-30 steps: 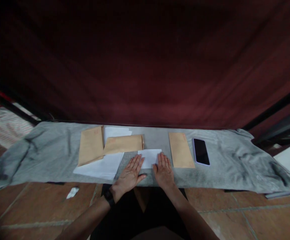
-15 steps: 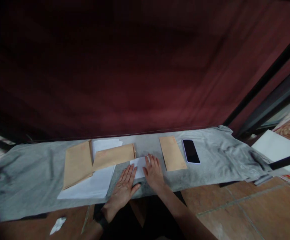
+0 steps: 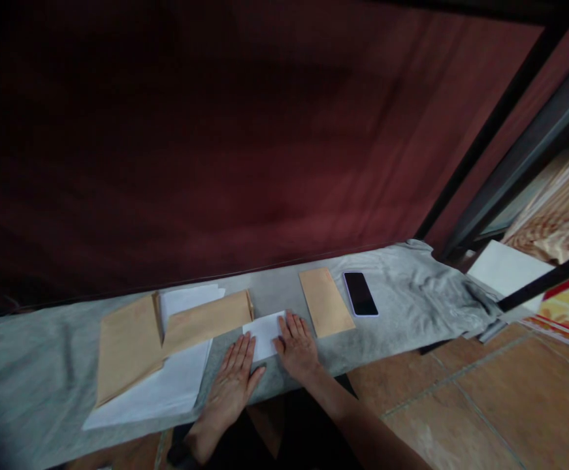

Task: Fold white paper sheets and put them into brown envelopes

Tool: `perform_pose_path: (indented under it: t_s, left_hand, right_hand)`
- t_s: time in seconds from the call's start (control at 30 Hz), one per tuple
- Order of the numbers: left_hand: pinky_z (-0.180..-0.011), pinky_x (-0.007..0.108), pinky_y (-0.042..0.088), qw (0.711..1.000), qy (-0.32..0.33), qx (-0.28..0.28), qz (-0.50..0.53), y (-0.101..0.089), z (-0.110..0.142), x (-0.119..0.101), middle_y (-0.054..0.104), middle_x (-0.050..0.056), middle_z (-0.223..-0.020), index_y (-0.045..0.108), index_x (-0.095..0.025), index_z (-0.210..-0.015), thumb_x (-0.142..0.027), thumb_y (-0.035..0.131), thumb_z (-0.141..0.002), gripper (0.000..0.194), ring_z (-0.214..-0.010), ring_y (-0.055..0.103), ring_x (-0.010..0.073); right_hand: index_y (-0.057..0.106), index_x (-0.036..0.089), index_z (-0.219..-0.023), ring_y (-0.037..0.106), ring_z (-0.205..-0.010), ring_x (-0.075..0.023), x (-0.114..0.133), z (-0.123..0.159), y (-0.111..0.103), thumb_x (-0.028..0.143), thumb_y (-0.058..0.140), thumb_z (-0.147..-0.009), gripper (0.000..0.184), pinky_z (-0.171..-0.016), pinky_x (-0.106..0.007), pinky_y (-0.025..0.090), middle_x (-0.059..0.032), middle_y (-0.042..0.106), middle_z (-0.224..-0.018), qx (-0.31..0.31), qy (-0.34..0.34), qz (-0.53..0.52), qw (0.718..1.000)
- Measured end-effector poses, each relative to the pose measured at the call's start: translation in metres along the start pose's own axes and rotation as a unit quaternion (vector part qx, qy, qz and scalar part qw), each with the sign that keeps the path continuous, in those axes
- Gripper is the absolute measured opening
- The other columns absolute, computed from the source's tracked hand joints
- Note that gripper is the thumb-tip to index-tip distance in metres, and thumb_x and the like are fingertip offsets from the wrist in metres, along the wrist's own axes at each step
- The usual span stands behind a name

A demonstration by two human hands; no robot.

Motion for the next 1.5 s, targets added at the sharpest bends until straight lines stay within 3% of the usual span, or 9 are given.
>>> perform_pose_path:
  t_s: [0.33, 0.7, 0.83, 0.97, 1.23, 1.37, 1.43, 1.5]
  left_hand:
    - [-0.118, 0.052, 0.037, 0.999, -0.041, 0.018, 0.018, 0.015, -0.035, -0.024, 0.038, 0.016, -0.159, 0.024, -0.015, -0.157, -0.039, 0.037, -0.100, 0.063, -0.148, 0.033, 0.0282]
    - [-0.111, 0.045, 0.046, 0.996, -0.058, -0.053, -0.045, 0.000, 0.010, 0.005, 0.046, 0.015, -0.154, 0.017, -0.014, -0.159, -0.040, 0.039, -0.100, 0.068, -0.140, 0.046, 0.0266]
    - [-0.113, 0.045, 0.043, 0.996, -0.053, -0.055, -0.046, 0.001, 0.013, 0.007, 0.046, 0.015, -0.154, 0.019, -0.013, -0.158, -0.039, 0.040, -0.100, 0.067, -0.141, 0.046, 0.0266]
    - [-0.113, 0.046, 0.042, 0.997, -0.048, -0.052, -0.042, 0.000, 0.011, 0.006, 0.047, 0.016, -0.153, 0.024, -0.011, -0.157, -0.038, 0.041, -0.099, 0.066, -0.141, 0.045, 0.0281]
    - [-0.113, 0.050, 0.041, 0.998, -0.048, -0.031, -0.026, -0.003, 0.008, 0.008, 0.053, 0.017, -0.149, 0.039, -0.013, -0.151, -0.041, 0.043, -0.098, 0.060, -0.137, 0.050, 0.0297]
    - [-0.119, 0.053, 0.028, 0.998, -0.065, 0.000, 0.002, -0.017, -0.018, 0.026, 0.036, 0.017, -0.160, 0.034, -0.016, -0.154, -0.049, 0.057, -0.090, 0.075, -0.148, 0.032, 0.0330]
    - [-0.121, 0.057, 0.019, 0.993, -0.113, 0.033, 0.006, -0.024, -0.037, 0.050, 0.019, 0.016, -0.166, 0.025, -0.020, -0.157, -0.046, 0.065, -0.083, 0.088, -0.153, 0.017, 0.0352]
    - [-0.120, 0.060, 0.013, 0.982, -0.156, 0.106, 0.018, -0.023, -0.055, 0.077, 0.007, 0.017, -0.168, 0.017, -0.022, -0.159, -0.047, 0.071, -0.075, 0.103, -0.154, 0.007, 0.0377]
  right_hand:
    - [0.044, 0.015, -0.151, 0.039, -0.143, -0.0256, -0.005, 0.002, -0.005, 0.034, 0.044, -0.101, 0.053, -0.119, -0.043, 0.027, -0.0127, 0.041, -0.157, -0.007, 0.006, 0.000, 1.000]
    - [0.048, 0.013, -0.148, 0.051, -0.129, -0.0321, -0.024, -0.012, -0.015, 0.029, 0.051, -0.094, 0.056, -0.109, -0.047, 0.037, -0.0132, 0.053, -0.148, 0.071, 0.099, -0.035, 0.992]
    - [0.045, 0.016, -0.150, 0.043, -0.138, -0.0298, -0.001, -0.009, -0.015, 0.030, 0.047, -0.097, 0.055, -0.115, -0.046, 0.031, -0.0117, 0.047, -0.153, 0.051, 0.041, -0.044, 0.997]
    - [0.047, 0.023, -0.149, 0.037, -0.144, -0.0278, 0.019, -0.001, -0.002, 0.034, 0.047, -0.100, 0.051, -0.118, -0.046, 0.026, -0.0074, 0.038, -0.159, 0.042, -0.004, -0.050, 0.998]
    - [0.048, 0.021, -0.149, 0.041, -0.142, -0.0262, 0.007, 0.006, -0.005, 0.034, 0.050, -0.099, 0.051, -0.118, -0.043, 0.028, -0.0090, 0.043, -0.155, -0.004, 0.021, -0.026, 0.999]
    - [0.052, 0.021, -0.146, 0.044, -0.140, -0.0254, 0.001, 0.009, -0.009, 0.031, 0.050, -0.099, 0.048, -0.116, -0.042, 0.032, -0.0079, 0.047, -0.153, -0.018, 0.010, -0.023, 1.000]
    - [0.051, 0.021, -0.146, 0.044, -0.140, -0.0256, 0.001, 0.011, -0.010, 0.031, 0.049, -0.099, 0.048, -0.116, -0.042, 0.032, -0.0081, 0.046, -0.154, -0.025, 0.004, -0.020, 0.999]
    - [0.050, 0.020, -0.147, 0.045, -0.139, -0.0258, 0.001, 0.012, -0.010, 0.032, 0.049, -0.099, 0.049, -0.116, -0.042, 0.031, -0.0086, 0.046, -0.154, -0.028, 0.001, -0.016, 0.999]
Point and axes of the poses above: each hand's wrist, its own z-axis away from the middle knuckle, its own y-axis out of the palm, x = y × z, the point moved 8 cm from there along -z, towards the middle knuckle
